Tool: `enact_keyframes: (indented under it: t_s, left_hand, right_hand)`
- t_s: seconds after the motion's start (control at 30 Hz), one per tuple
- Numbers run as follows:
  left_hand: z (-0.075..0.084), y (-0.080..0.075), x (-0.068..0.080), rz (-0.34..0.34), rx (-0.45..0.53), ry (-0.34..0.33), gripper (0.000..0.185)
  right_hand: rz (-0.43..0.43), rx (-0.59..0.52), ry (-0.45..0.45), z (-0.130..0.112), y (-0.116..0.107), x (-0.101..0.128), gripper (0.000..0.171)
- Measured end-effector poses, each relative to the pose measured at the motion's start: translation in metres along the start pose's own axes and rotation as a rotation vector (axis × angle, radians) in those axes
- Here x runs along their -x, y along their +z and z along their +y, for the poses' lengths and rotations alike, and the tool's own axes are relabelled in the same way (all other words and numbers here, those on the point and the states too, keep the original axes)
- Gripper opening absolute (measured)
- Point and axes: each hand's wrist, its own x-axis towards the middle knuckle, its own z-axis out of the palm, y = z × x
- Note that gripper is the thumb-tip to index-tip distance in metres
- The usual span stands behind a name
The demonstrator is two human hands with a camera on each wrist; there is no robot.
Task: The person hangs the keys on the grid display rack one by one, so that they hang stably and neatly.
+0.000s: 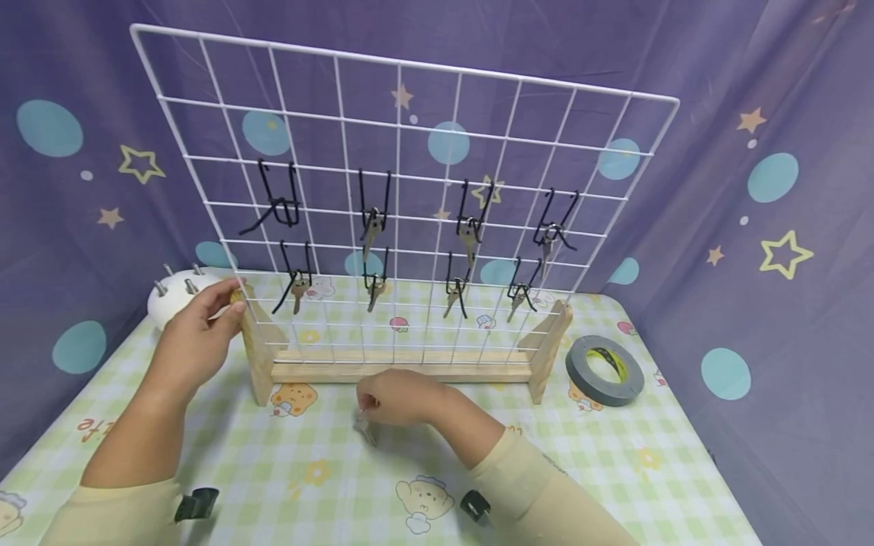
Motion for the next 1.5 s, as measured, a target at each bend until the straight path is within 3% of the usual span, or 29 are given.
enact_keyframes:
  t_s: [0.27, 0.73, 1.07, 1.3, 1.5]
  left_hand:
    - [0.002, 0.000, 0.000, 0.003, 0.008, 0.000, 0.055]
    - [0.003, 0.000, 0.000, 0.002, 0.005, -0.006, 0.055]
    - [0.003, 0.001, 0.000, 0.007, 0.015, 0.000, 0.054]
    - [0.003, -0.001, 0.000, 0.006, -0.001, -0.003, 0.054]
    - [0.002, -0.001, 0.000, 0.002, -0.010, -0.001, 0.054]
  right_hand:
    - [0.086, -0.250, -0.125, -0.012, -0.017, 0.004, 0.003]
    - [0.187, -0.636, -0.295, -0.050, -0.061, 0.020, 0.004]
    - [0.302, -0.812, -0.464, -0.081, -0.103, 0.032, 0.005]
    - [0.411, -0.899, -0.493, -0.101, -0.124, 0.028, 0.003]
    - [0.479, -1.077, -0.471, -0.111, -0.137, 0.021, 0.006]
